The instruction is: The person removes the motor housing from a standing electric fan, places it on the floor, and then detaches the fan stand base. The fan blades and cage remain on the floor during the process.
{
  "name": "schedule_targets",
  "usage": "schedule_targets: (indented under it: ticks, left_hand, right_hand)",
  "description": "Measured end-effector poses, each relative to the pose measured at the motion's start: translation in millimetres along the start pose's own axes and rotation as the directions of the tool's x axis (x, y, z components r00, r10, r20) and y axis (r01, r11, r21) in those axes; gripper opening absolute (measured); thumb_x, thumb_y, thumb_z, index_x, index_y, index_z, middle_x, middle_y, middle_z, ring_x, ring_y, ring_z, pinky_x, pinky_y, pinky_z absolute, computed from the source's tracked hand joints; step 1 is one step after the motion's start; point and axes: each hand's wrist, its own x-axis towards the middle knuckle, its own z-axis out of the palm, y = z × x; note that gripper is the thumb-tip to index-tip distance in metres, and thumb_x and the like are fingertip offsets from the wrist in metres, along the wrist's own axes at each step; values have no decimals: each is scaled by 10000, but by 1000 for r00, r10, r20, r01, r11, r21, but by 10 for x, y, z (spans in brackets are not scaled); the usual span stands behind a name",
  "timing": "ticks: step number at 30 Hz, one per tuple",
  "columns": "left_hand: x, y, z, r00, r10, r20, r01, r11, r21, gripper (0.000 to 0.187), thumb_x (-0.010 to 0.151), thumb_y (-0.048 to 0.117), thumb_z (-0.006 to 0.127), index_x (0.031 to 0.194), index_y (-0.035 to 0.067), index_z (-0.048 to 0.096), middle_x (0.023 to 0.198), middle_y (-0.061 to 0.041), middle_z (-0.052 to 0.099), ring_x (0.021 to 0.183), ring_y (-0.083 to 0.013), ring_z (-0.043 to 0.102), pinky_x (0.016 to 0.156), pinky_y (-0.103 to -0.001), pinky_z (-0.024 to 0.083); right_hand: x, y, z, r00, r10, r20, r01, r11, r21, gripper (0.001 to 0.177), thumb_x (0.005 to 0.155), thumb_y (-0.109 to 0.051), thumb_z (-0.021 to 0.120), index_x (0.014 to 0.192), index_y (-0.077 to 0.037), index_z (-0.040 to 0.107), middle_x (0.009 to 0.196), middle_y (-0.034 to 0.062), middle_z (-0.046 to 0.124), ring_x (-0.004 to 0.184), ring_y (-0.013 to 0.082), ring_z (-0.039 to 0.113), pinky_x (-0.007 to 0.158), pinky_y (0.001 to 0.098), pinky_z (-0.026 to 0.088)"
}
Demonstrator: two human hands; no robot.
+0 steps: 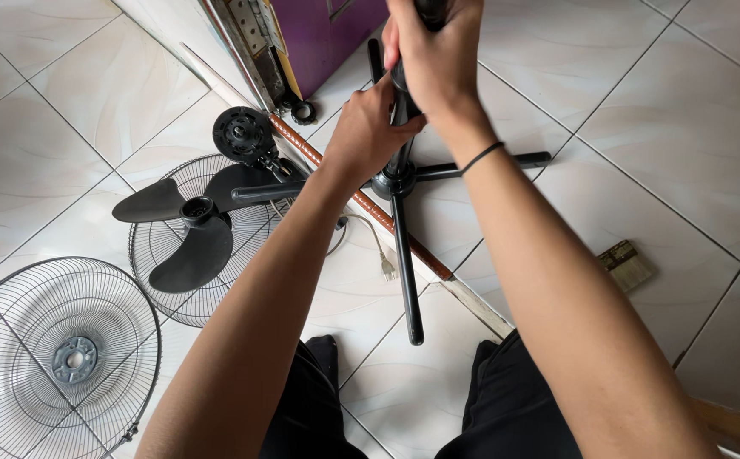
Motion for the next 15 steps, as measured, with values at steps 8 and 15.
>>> schedule_targets:
  ticks: [8,15]
  left_hand:
    - [-49,10,32,997,56,-53,-53,997,54,617,850,294,755,1327,14,481,862,-176,725,756,-365,703,702,-477,549]
    - [-55,-84,-50,991,129,23,-128,991,-29,527,910,272,751,1304,18,509,861,-155,722,791,-325,720,748,-469,535]
  right_hand:
    - [-29,-94,-3,995,-91,33,95,980,-176,380,1137,-202,653,805,-20,624,694,19,646,645,106,631,641,262,493]
    - [-62,-58,53,991,-122,-49,108,970,-219,396,1132,-200,638,783,-15,604,696,17,637,642,94,605,631,262,472]
